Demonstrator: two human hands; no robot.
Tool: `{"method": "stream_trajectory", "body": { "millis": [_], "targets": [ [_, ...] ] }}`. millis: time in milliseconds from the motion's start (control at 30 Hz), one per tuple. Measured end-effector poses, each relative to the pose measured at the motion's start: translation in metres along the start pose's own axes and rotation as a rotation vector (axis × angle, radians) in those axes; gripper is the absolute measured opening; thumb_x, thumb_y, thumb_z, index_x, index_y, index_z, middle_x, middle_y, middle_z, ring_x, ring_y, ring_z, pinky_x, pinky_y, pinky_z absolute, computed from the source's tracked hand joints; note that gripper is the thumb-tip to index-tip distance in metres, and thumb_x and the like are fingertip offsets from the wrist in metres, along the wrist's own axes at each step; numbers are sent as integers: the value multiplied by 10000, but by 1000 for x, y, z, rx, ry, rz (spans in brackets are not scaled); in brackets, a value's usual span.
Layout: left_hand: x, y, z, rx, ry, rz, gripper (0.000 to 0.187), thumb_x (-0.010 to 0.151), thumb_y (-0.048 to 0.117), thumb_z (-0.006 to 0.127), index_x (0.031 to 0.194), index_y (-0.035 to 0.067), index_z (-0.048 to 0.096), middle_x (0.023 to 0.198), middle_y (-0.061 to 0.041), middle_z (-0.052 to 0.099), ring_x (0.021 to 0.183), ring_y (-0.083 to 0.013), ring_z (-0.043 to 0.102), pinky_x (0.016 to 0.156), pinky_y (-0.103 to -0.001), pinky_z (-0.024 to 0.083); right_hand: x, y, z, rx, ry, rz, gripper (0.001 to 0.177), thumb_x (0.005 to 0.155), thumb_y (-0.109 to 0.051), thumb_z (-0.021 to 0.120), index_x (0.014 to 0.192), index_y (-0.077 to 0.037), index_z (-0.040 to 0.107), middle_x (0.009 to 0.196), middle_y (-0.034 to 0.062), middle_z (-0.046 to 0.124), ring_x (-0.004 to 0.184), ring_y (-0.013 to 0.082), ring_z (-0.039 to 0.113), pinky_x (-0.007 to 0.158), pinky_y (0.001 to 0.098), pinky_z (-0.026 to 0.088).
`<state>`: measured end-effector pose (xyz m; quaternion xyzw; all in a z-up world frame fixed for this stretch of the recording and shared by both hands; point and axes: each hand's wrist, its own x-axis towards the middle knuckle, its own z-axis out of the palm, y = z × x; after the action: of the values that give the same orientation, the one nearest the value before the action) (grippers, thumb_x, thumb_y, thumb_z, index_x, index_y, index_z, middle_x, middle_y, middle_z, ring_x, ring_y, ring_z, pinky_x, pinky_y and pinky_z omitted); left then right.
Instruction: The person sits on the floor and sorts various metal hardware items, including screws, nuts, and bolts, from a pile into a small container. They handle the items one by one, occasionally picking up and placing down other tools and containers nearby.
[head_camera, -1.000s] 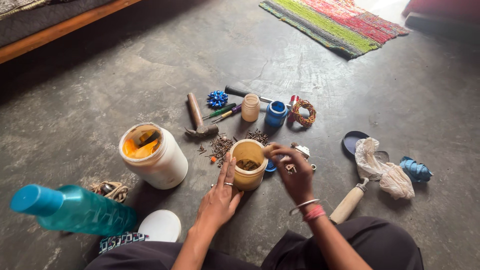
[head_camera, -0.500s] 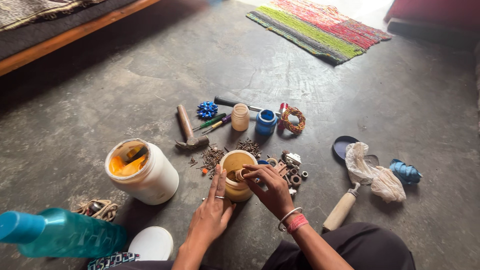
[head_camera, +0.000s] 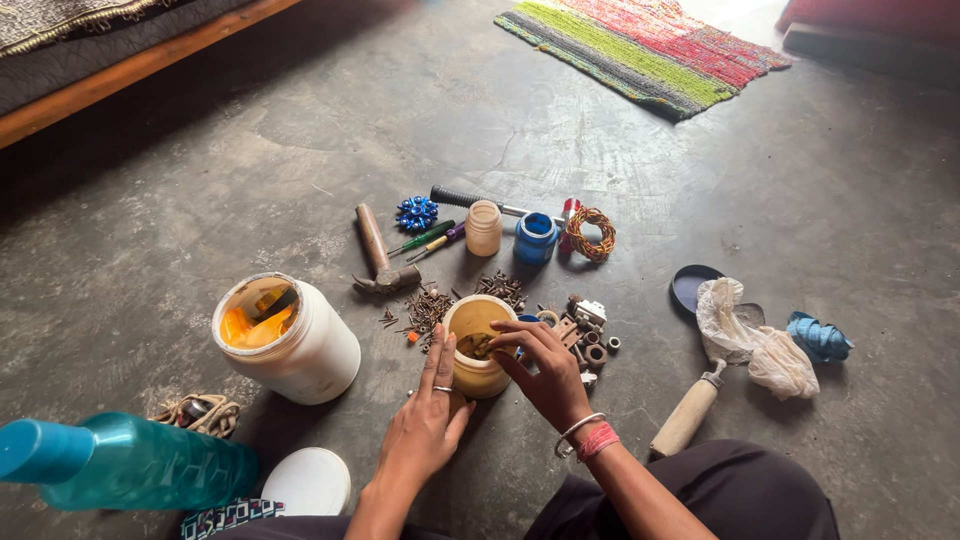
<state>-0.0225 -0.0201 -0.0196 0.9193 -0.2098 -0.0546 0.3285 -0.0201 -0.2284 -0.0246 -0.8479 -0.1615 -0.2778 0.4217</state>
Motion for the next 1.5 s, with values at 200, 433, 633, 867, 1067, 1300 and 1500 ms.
{"method": "stream_trajectory", "body": {
  "millis": [200,433,633,867,1067,1300,1500],
  "targets": [
    [0,-2,3,3,34,53,1051,838,201,750,1606,204,32,1713,18,8,1150,-423,650,885,-492,571,0,0,0,22,-8,19,190,860,-48,775,1036,-101,725,1221,30,720,1009,155,710,707,249,626],
    [1,-3,3,32,9,35,1062,840,210,745,1601,207,4,1708,28,-27,1178,-417,637,916,-491,568,-1,0,0,-8,-16,6,189,860,-59,776,1035,-110,726,1207,27,720,1012,162,705,724,256,622],
    [2,-3,2,25,-3,29,1064,842,198,745,1604,208,2,1712,37,-40,1175,-405,646,916,-488,569,-2,3,1,-32,8,-34,209,850,-61,787,1041,-116,724,1196,23,725,1032,171,707,758,281,615],
    [0,-7,3,2,47,83,1072,833,190,758,1603,178,11,1706,16,-46,1188,-415,635,899,-482,577,4,57,-40,-23,260,113,281,887,24,632,1146,-83,650,1242,62,703,975,176,720,723,287,630],
    [0,-5,3,-4,22,42,1067,835,206,764,1605,183,25,1708,30,-54,1168,-405,646,889,-480,575,-31,163,-91,389,995,762,160,1072,-164,576,1224,-151,624,1138,-38,727,980,61,688,679,171,508],
    [0,-6,3,-10,5,25,1065,842,195,751,1609,193,13,1714,39,-60,1140,-409,659,896,-492,567,-64,234,-54,228,746,847,231,1014,-166,612,1236,-106,635,1121,32,709,975,130,674,687,261,558],
    [1,-5,4,-1,1,22,1070,842,194,751,1605,199,0,1710,40,-67,1125,-416,662,881,-495,576,-75,243,-26,-142,318,744,459,916,-240,704,1348,-103,626,1295,161,659,1125,279,652,972,416,512]
  ]
}}
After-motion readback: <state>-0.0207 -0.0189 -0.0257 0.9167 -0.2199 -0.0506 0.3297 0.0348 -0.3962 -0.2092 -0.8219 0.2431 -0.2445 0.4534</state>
